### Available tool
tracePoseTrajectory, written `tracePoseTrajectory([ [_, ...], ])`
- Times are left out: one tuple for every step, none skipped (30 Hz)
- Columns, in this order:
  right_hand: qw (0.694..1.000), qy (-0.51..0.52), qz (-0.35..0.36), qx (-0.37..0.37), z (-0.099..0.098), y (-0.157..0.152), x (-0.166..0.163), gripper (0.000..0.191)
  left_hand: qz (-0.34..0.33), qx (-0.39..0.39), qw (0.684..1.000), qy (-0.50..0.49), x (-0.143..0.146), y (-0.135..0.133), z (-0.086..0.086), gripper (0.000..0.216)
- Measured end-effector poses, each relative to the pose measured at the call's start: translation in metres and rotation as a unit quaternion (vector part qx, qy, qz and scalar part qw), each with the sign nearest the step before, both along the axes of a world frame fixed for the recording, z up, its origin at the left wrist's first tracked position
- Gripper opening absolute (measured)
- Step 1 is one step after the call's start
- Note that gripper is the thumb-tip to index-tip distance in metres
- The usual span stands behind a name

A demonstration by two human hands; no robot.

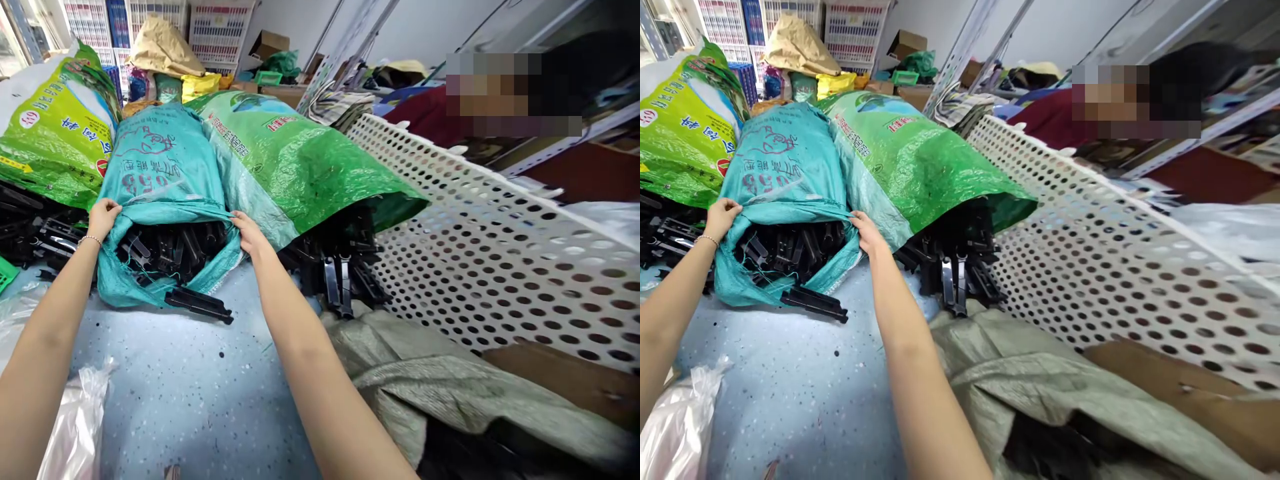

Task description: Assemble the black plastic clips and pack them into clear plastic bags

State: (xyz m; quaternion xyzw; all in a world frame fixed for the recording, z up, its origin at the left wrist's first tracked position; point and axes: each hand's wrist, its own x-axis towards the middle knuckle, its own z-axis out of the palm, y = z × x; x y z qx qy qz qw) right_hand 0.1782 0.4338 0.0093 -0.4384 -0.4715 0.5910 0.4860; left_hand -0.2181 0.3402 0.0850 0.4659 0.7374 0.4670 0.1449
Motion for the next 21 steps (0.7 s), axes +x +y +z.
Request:
tracePoseTrajectory([
  [1.0, -0.002, -0.007, 0.005, -0.004, -0.005, 0.003, 0.032, 0.008, 0.0, 0.998, 0.062, -0.001, -0.003, -0.012, 0.01],
  [1.0, -0.006, -0.016, 0.011, -0.008, -0.011, 0.005, 0.032, -0.001, 0.0, 0.994, 0.111, -0.001, -0.007, -0.021, 0.013],
  [0.999, -0.011, -0.027, 0.018, -0.013, -0.016, 0.007, 0.032, -0.024, -0.002, 0.988, 0.149, 0.0, -0.011, -0.027, 0.018],
  [0.999, -0.019, -0.041, 0.027, -0.018, -0.021, 0.007, 0.031, -0.059, -0.007, 0.982, 0.18, 0.001, -0.017, -0.032, 0.024],
  [0.997, -0.027, -0.056, 0.036, -0.023, -0.026, 0.006, 0.029, -0.094, -0.014, 0.974, 0.204, 0.0, -0.025, -0.035, 0.029],
  [0.996, -0.036, -0.073, 0.046, -0.028, -0.031, 0.005, 0.028, -0.121, -0.022, 0.967, 0.223, -0.001, -0.034, -0.037, 0.033],
  [0.994, -0.041, -0.089, 0.055, -0.034, -0.036, 0.004, 0.028, -0.133, -0.028, 0.962, 0.237, -0.003, -0.044, -0.038, 0.037],
  [0.99, -0.059, -0.104, 0.071, -0.039, -0.041, 0.002, 0.031, -0.128, -0.033, 0.961, 0.242, -0.006, -0.054, -0.04, 0.039],
  [0.985, -0.09, -0.118, 0.092, -0.045, -0.047, 0.001, 0.035, -0.109, -0.035, 0.966, 0.23, -0.009, -0.064, -0.041, 0.039],
  [0.977, -0.126, -0.128, 0.113, -0.051, -0.053, -0.001, 0.041, -0.085, -0.037, 0.975, 0.202, -0.012, -0.073, -0.041, 0.036],
  [0.968, -0.168, -0.132, 0.135, -0.057, -0.06, -0.002, 0.046, -0.058, -0.04, 0.984, 0.165, -0.015, -0.079, -0.041, 0.03],
  [0.957, -0.21, -0.129, 0.156, -0.063, -0.066, -0.003, 0.051, -0.033, -0.041, 0.991, 0.123, -0.016, -0.082, -0.04, 0.024],
  [0.946, -0.245, -0.121, 0.174, -0.069, -0.073, -0.004, 0.056, -0.013, -0.042, 0.996, 0.083, -0.016, -0.081, -0.038, 0.02],
  [0.94, -0.266, -0.11, 0.184, -0.074, -0.079, -0.006, 0.059, 0.002, -0.043, 0.998, 0.05, -0.015, -0.078, -0.035, 0.019],
  [0.939, -0.272, -0.096, 0.187, -0.077, -0.085, -0.008, 0.062, 0.011, -0.045, 0.999, 0.025, -0.014, -0.072, -0.032, 0.021],
  [0.938, -0.277, -0.085, 0.189, -0.08, -0.09, -0.01, 0.064, 0.012, -0.048, 0.999, 0.005, -0.011, -0.064, -0.028, 0.023],
  [0.939, -0.28, -0.078, 0.186, -0.08, -0.094, -0.012, 0.065, 0.008, -0.05, 0.999, -0.016, -0.008, -0.056, -0.024, 0.024],
  [0.941, -0.28, -0.074, 0.177, -0.079, -0.097, -0.013, 0.066, 0.002, -0.053, 0.998, -0.033, -0.005, -0.049, -0.021, 0.025],
  [0.942, -0.282, -0.071, 0.168, -0.076, -0.1, -0.013, 0.068, -0.003, -0.055, 0.997, -0.045, -0.003, -0.042, -0.019, 0.025],
  [0.943, -0.285, -0.067, 0.16, -0.071, -0.104, -0.013, 0.07, -0.002, -0.056, 0.997, -0.054, -0.002, -0.039, -0.019, 0.024],
  [0.941, -0.292, -0.072, 0.154, -0.064, -0.108, -0.011, 0.071, 0.003, -0.056, 0.997, -0.057, -0.002, -0.037, -0.02, 0.022],
])
